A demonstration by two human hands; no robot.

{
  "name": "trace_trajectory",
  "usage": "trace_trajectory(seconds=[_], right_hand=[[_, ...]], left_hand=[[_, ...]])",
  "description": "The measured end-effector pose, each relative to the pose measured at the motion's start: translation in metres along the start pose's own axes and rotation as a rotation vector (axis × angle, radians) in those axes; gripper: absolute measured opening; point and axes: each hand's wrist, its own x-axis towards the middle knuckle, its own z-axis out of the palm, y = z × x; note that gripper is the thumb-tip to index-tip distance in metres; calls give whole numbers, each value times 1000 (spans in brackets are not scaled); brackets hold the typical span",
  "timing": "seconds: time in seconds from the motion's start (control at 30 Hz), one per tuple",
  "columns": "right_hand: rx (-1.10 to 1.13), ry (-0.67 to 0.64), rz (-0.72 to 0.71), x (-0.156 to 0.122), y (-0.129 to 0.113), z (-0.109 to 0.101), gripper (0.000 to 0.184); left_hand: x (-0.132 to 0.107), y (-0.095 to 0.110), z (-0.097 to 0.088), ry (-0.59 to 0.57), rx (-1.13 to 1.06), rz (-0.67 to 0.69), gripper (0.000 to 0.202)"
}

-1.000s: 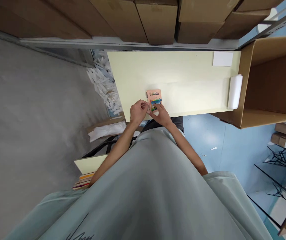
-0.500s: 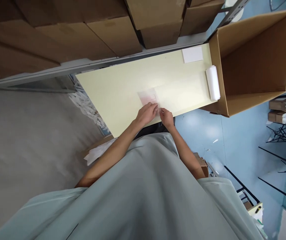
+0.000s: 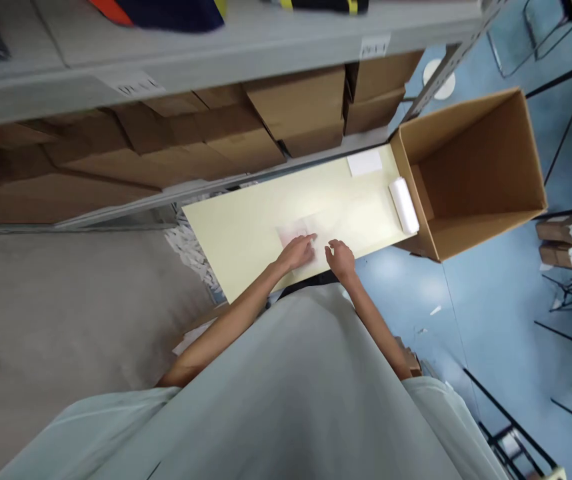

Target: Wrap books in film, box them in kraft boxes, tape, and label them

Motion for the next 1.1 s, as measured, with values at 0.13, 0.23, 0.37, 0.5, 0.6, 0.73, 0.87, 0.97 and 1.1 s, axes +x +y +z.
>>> trace_trajectory(seconds=[0.13, 0.23, 0.37, 0.5, 0.6, 0.73, 0.87, 0.97, 1.1], right_hand=[[79, 96, -153, 36, -19, -61, 24], [104, 225, -358, 84, -59, -111, 28], [58, 409, -712, 154, -143, -195, 32], [-85, 463, -918, 222, -223, -266, 37], [-194, 414, -913, 269, -252, -288, 37], [-252, 363, -932, 315, -254, -292, 25], [-254, 348, -1100, 319, -244, -301, 37], [-232, 350, -1195, 288, -226, -307, 47], [-199, 322, -1167, 225, -173, -281, 43]], left_hand=[[10, 34, -60, 183, -35, 71, 43], [22, 65, -120, 418, -77, 138, 39], [40, 114, -202, 715, -106, 192, 33], [49, 158, -260, 877, -106, 248, 33], [44, 177, -275, 919, -98, 262, 34], [29, 167, -256, 954, -117, 235, 33], [14, 110, -204, 972, -175, 72, 32], [-4, 47, -148, 932, -229, -199, 36], [-33, -16, -64, 710, -269, -627, 35]])
